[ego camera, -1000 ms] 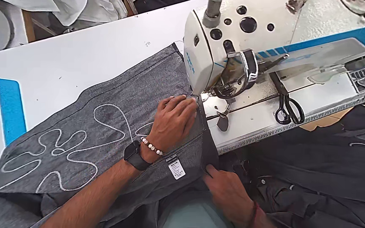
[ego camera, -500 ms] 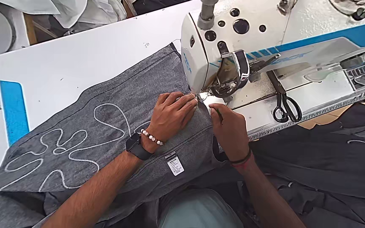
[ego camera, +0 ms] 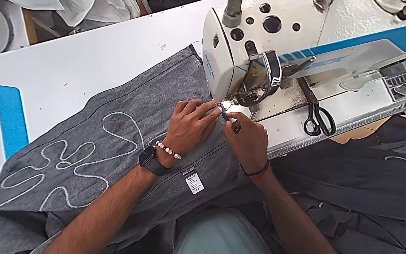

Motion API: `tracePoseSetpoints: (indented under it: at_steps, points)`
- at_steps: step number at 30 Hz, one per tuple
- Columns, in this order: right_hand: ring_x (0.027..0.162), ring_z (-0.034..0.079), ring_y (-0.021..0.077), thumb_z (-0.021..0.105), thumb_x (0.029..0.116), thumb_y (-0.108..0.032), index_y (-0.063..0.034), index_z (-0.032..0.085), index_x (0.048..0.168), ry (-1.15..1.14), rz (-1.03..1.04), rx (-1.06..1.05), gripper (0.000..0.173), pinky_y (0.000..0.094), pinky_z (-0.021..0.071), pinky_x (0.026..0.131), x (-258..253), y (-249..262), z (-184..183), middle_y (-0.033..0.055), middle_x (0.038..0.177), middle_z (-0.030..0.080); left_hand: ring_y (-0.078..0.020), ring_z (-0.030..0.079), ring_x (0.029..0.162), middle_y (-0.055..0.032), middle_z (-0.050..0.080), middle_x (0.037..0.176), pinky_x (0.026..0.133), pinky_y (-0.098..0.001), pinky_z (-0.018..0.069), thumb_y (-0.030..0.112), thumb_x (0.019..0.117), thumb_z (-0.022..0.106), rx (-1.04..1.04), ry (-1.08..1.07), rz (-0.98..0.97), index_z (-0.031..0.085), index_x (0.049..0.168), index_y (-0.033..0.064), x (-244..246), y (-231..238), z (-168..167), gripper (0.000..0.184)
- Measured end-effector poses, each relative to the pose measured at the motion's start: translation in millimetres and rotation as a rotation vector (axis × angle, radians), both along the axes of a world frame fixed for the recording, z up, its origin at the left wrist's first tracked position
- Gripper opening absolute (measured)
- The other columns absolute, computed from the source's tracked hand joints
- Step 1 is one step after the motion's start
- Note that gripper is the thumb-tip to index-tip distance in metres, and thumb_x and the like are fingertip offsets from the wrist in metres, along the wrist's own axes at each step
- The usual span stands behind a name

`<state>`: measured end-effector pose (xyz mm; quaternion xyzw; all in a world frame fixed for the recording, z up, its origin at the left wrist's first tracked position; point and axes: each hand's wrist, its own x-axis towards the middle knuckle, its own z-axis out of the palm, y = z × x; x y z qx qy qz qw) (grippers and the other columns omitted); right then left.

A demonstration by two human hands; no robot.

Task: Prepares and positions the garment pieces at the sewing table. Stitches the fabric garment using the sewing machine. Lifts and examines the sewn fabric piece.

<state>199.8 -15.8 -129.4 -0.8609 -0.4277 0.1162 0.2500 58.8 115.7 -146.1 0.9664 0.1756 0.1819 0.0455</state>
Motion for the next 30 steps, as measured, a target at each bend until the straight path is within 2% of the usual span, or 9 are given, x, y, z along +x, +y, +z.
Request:
tracePoseSetpoints:
  at_steps: [4, 7, 12, 16, 19, 22, 25, 27, 30]
  points:
    - [0.055, 0.059, 0.0157, 0.062, 0.0957, -0.025, -0.0212, 0.077, 0.119, -0.050, 0.060, 0.101, 0.028, 0.0402, 0.0450, 0.048, 1, -2, -9, -0.0037, 0.069, 0.067, -0.0269, 0.058, 0.121, -0.0022, 0.066, 0.132, 0.101, -0.0463, 0.0407, 0.032, 0.1044, 0.051, 0.012, 0.035, 0.024, 0.070, 0.133, 0.0265, 2, -1, 0, 0.035]
    - [0.058, 0.061, 0.0176, 0.061, 0.0951, -0.020, -0.0161, 0.078, 0.120, -0.189, 0.178, 0.146, 0.030, 0.0374, 0.0447, 0.045, 2, -3, -14, 0.0011, 0.077, 0.069, -0.0265, 0.055, 0.124, -0.0008, 0.064, 0.136, 0.103, -0.0471, 0.0377, 0.035, 0.1049, 0.047, 0.017, 0.066, 0.045, 0.068, 0.136, 0.0285, 1, -2, -1, 0.038]
    - [0.067, 0.065, 0.0245, 0.058, 0.1003, -0.018, -0.0055, 0.072, 0.125, -0.343, 0.354, -0.004, 0.031, 0.0364, 0.0502, 0.051, -1, -4, -4, 0.0091, 0.081, 0.065, -0.0245, 0.059, 0.124, -0.0007, 0.067, 0.133, 0.103, -0.0461, 0.0413, 0.032, 0.1041, 0.054, 0.005, 0.012, 0.008, 0.072, 0.128, 0.0218, -2, -5, 0, 0.032]
    - [0.066, 0.065, 0.0249, 0.057, 0.1003, -0.016, -0.0035, 0.071, 0.126, -0.325, 0.363, -0.035, 0.032, 0.0363, 0.0507, 0.051, 0, 2, -1, 0.0100, 0.081, 0.064, -0.0277, 0.058, 0.123, -0.0030, 0.068, 0.132, 0.102, -0.0479, 0.0403, 0.030, 0.1030, 0.053, 0.018, 0.023, 0.000, 0.072, 0.131, 0.0249, -2, 0, 0, 0.034]
    - [0.069, 0.066, 0.0257, 0.056, 0.1007, -0.015, -0.0042, 0.068, 0.128, -0.323, 0.329, -0.072, 0.032, 0.0369, 0.0513, 0.053, -2, 13, -1, 0.0101, 0.083, 0.065, -0.0315, 0.058, 0.118, -0.0061, 0.070, 0.124, 0.102, -0.0506, 0.0392, 0.027, 0.1012, 0.056, 0.072, -0.004, -0.051, 0.076, 0.124, 0.0210, 0, 11, 1, 0.030]
    - [0.072, 0.067, 0.0256, 0.055, 0.1020, -0.017, -0.0068, 0.068, 0.128, -0.339, 0.279, -0.068, 0.031, 0.0372, 0.0518, 0.054, -5, 18, -3, 0.0092, 0.087, 0.066, -0.0323, 0.059, 0.122, -0.0069, 0.071, 0.123, 0.106, -0.0512, 0.0396, 0.022, 0.1011, 0.057, 0.085, 0.012, -0.137, 0.077, 0.118, 0.0165, -2, 13, 8, 0.027]
    - [0.079, 0.067, 0.0248, 0.055, 0.1017, -0.024, -0.0142, 0.071, 0.129, -0.261, 0.196, -0.008, 0.033, 0.0384, 0.0532, 0.056, 0, 6, -2, 0.0083, 0.092, 0.065, -0.0276, 0.056, 0.130, -0.0047, 0.068, 0.132, 0.108, -0.0466, 0.0441, 0.024, 0.1002, 0.053, -0.141, 0.052, -0.069, 0.076, 0.118, 0.0167, -4, -9, 15, 0.030]
    - [0.081, 0.065, 0.0239, 0.057, 0.0995, -0.029, -0.0159, 0.072, 0.128, -0.161, 0.197, 0.010, 0.034, 0.0399, 0.0537, 0.060, 7, -19, 2, 0.0077, 0.095, 0.065, -0.0243, 0.051, 0.138, -0.0025, 0.063, 0.141, 0.113, -0.0443, 0.0433, 0.026, 0.1022, 0.050, -0.260, 0.024, -0.036, 0.074, 0.123, 0.0195, -12, -21, 8, 0.032]
    - [0.080, 0.071, 0.0202, 0.060, 0.1001, -0.037, -0.0100, 0.071, 0.118, -0.089, 0.268, 0.028, 0.034, 0.0397, 0.0583, 0.064, 6, -71, 4, 0.0058, 0.093, 0.073, -0.0279, 0.046, 0.143, -0.0042, 0.056, 0.150, 0.117, -0.0488, 0.0373, 0.028, 0.1034, 0.048, -0.178, 0.019, -0.103, 0.068, 0.136, 0.0287, -22, -23, -4, 0.039]
